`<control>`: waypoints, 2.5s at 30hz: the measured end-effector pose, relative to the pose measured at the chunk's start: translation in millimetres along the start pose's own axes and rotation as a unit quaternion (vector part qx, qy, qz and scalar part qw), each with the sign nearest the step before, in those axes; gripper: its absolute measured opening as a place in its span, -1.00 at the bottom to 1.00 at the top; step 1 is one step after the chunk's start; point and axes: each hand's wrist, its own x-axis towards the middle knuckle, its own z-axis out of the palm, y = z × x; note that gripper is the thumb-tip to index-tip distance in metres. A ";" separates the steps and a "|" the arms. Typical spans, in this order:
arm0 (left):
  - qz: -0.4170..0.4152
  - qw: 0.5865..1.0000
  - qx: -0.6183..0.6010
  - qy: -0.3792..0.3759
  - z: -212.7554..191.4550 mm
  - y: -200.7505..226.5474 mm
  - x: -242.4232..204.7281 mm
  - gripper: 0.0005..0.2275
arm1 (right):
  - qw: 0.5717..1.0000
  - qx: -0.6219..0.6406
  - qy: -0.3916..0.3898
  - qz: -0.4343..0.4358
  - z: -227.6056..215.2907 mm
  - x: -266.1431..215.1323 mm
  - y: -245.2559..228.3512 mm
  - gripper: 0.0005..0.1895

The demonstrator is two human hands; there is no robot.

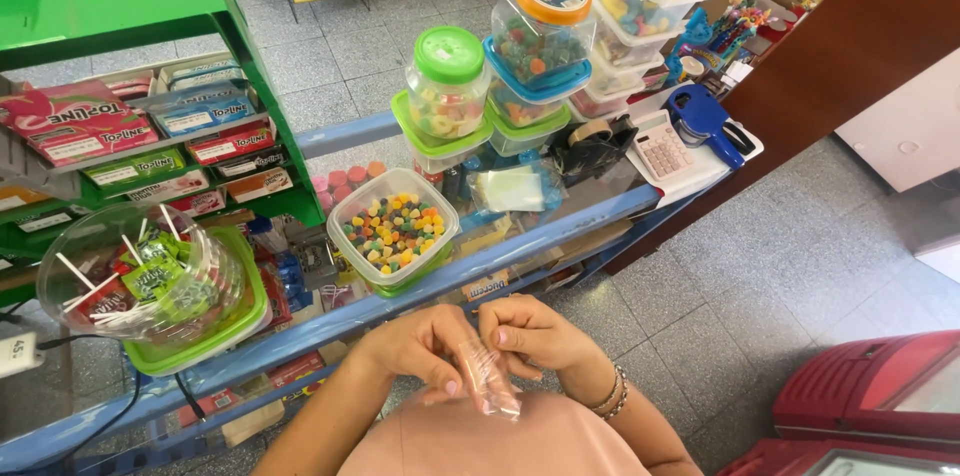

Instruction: The person is selecting small candies from a bulk container and placing them into a small plastic bag for individual sale.

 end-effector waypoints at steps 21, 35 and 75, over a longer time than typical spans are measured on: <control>-0.014 0.993 -0.075 -0.093 -10.2 -21.4 11.5 -0.70 | 0.975 0.013 -0.220 -0.019 1.4 16.3 -26.3 -0.69; 0.061 0.992 -0.093 -0.062 5.8 -21.2 18.6 -0.67 | 0.963 0.116 -0.237 -0.057 4.2 13.7 -10.3 -0.71; 0.242 0.799 0.313 0.454 45.0 112.7 -67.7 -0.21 | 0.950 -0.170 0.185 -0.185 93.4 -16.3 15.1 -0.80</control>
